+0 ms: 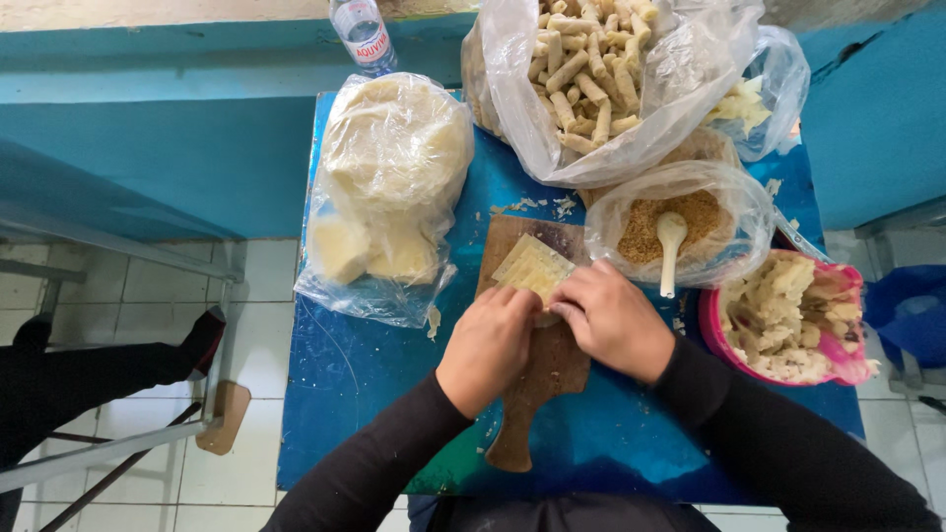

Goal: The person flattens pieces of dough on a wooden board, sprinkles brown sugar from a plastic-lined container using a spoon, and folds the dough over the sugar filling. They work through several dough pieces one at a time, with finished pieces set aside and scraps collected in a pink bowl.

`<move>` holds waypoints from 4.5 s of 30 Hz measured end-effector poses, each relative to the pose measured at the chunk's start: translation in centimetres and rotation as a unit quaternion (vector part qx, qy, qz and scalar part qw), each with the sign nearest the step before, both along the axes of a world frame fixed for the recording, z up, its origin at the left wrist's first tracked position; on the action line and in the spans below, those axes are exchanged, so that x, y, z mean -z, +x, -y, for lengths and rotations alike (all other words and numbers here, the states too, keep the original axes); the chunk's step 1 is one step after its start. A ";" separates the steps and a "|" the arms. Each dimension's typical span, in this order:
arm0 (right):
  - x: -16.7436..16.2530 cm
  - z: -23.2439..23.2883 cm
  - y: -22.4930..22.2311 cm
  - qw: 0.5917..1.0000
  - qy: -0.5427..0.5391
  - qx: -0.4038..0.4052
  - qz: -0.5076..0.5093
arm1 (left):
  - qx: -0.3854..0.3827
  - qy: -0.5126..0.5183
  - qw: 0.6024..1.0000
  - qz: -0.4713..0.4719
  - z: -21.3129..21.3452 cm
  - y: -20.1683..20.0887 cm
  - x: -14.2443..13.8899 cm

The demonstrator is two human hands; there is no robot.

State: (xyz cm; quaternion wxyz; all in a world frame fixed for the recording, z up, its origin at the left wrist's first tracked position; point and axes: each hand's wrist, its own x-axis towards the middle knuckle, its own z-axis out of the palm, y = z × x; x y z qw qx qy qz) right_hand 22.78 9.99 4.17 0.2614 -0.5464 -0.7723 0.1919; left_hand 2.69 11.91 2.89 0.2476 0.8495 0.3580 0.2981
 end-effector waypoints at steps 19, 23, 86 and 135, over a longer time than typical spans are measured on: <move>-0.8 -0.2 -0.8 0.996 0.085 0.000 0.008 | -0.003 0.055 0.998 -0.016 -0.7 -0.3 0.4; -0.6 -0.2 -0.7 0.996 0.087 -0.010 -0.018 | -0.016 0.058 0.998 -0.009 -0.7 -0.2 0.6; -5.4 0.1 10.4 0.966 0.123 0.223 0.036 | -0.135 0.028 0.990 0.014 -0.4 -0.9 -0.1; -2.1 5.4 3.2 0.954 0.246 -0.148 0.086 | -0.093 -0.014 0.995 0.043 0.8 -0.7 -1.3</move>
